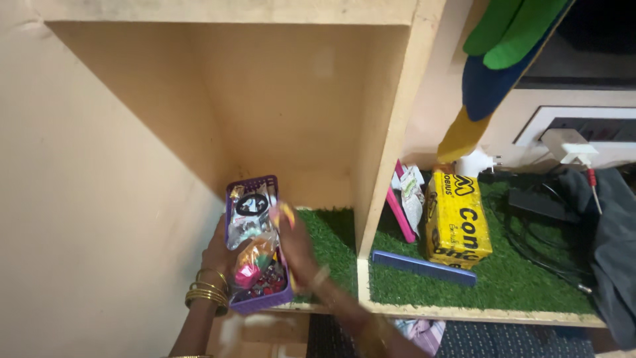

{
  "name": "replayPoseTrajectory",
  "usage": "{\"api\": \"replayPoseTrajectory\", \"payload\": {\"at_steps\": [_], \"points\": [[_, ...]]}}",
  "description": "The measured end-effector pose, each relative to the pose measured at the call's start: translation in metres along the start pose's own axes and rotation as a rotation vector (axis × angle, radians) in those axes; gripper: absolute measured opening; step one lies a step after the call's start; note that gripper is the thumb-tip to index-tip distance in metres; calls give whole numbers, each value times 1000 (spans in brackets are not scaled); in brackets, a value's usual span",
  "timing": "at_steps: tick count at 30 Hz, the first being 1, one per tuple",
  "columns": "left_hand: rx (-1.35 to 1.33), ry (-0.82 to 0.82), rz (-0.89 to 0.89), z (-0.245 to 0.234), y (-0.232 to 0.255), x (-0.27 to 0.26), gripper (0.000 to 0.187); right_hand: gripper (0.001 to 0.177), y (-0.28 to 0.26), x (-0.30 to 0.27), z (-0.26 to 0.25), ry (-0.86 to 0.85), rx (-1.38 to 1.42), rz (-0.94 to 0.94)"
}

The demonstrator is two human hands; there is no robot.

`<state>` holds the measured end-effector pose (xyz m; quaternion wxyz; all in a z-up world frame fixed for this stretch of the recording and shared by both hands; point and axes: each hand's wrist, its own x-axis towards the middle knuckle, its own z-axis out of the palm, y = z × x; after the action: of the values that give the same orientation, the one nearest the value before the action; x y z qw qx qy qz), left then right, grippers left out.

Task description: The person organizes a shelf by first wiping the surface with a cloth, then arranging a storage bin and a box, cleaning a mirror, and organizing small packets.

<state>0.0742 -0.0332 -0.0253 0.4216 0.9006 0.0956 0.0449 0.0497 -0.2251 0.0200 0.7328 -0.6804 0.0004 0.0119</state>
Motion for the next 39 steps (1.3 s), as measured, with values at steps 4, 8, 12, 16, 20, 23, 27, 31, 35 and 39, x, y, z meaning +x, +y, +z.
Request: {"api": "replayPoseTrajectory", "payload": {"at_steps": [4,8,12,16,20,23,27,31,35,39], "points": [[9,-1,46,-3,-1,0,94,52,37,-62,2,39,275,-133],[50,44,161,9,-15,13,93,49,59,44,3,-84,75,11],[7,42,126,6,-21,5,89,55,58,162,15,117,-484,-70],[14,18,57,-1,-1,0,88,51,62,140,12,87,-440,-104],[47,-2,-84,2,5,-3,87,50,40,-8,-5,-38,-95,-164],[13,25,74,1,-4,5,86,52,19,-50,-11,-18,-176,-200],[20,-2,85,1,-6,2,86,54,31,47,7,-30,-167,-77],[56,-8,52,-7,3,-4,85,60,40,151,20,150,-487,-137],[84,19,28,-7,10,-6,85,61,28,76,6,17,-161,-8],[-19,16,-8,-3,11,-10,86,54,3,-72,-19,-144,127,11]]}}
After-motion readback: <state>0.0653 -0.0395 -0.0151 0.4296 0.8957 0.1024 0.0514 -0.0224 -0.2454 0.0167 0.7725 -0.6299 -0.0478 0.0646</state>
